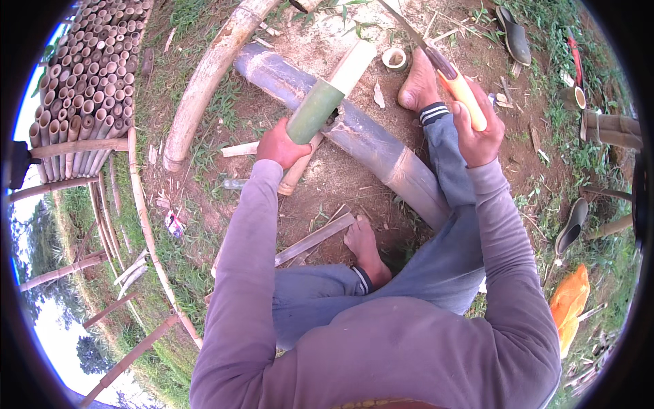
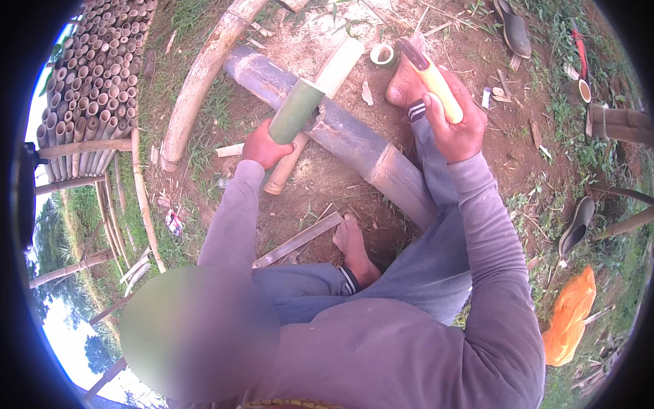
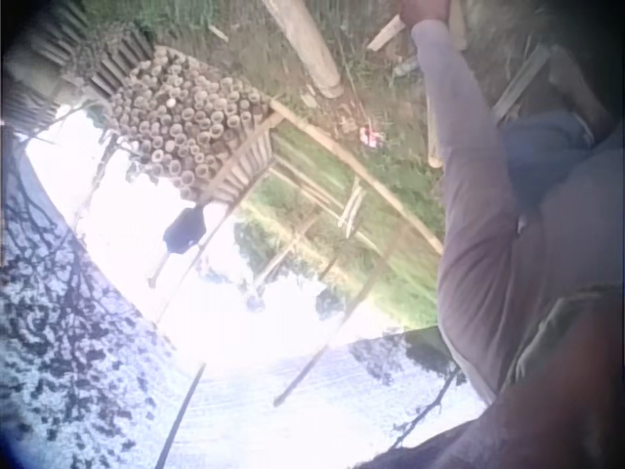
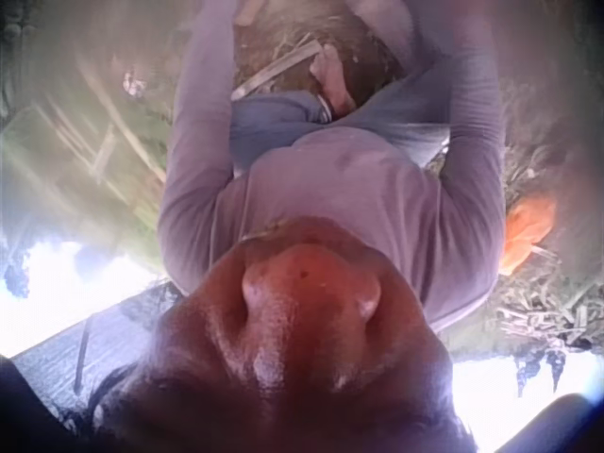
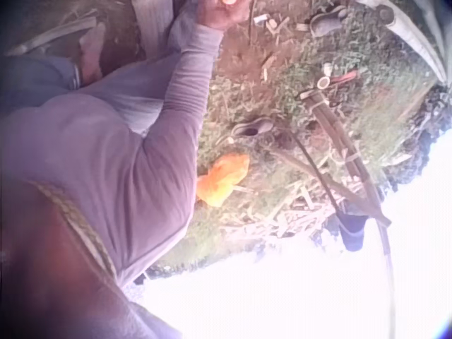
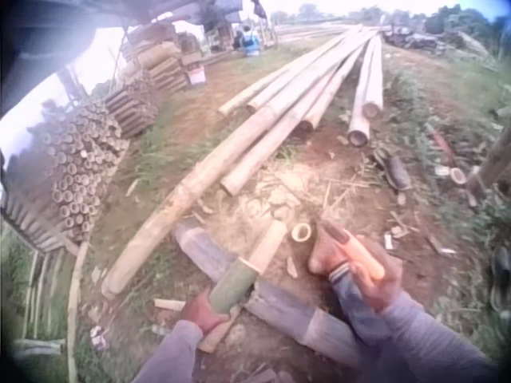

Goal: The person sits on the ground and uses a hand saw to cut long bamboo poles into shorter sections. They repeatedly position the bamboo on a support log, saw through it, and set the cut pieces aside.

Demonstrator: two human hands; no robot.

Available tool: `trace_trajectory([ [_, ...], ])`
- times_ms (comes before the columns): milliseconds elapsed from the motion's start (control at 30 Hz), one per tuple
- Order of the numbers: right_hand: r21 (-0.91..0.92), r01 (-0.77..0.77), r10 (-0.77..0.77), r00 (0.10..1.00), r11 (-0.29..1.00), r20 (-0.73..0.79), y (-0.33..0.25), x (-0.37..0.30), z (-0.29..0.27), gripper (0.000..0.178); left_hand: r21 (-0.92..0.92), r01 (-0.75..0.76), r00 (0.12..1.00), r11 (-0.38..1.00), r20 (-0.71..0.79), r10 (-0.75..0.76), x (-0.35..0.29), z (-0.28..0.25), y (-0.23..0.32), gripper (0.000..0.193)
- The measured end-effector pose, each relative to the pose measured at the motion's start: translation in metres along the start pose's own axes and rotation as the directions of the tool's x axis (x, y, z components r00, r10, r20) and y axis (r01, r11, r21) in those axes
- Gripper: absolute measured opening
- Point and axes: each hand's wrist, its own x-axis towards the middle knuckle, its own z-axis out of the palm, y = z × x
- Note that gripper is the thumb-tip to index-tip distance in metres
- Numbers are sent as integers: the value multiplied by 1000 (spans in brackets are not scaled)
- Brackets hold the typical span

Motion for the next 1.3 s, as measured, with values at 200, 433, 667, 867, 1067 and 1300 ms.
trace_trajectory([
  [200, -700, 7, 191, 960, 714, 204, 141, -16, -63, 61, -14, 22, 999, 1000, 48, -21, 3, -3, 12, 73],
  [433, -580, 188, 100, 898, 793, 428, 134, 1, 36, 51, -49, 5, 1000, 999, 22, -4, 2, -1, 3, 68],
  [667, -730, 438, 516, 519, 525, 682, 107, 75, 168, 89, -94, -32, 999, 995, -10, 31, 0, -1, 4, 65],
  [867, -429, -21, 242, 850, 903, 467, 77, 36, 133, 27, -119, -83, 996, 989, -41, 79, 6, 13, -19, 68],
  [1067, -234, -455, 479, 555, 859, 680, -38, -39, -58, 33, -50, -76, 996, 996, -45, 74, 17, 17, -32, 71],
  [1300, 362, -207, 392, 126, 909, -911, -97, -142, -616, 31, 14, -212, 968, 977, -131, 213, -45, -7, 20, 81],
])
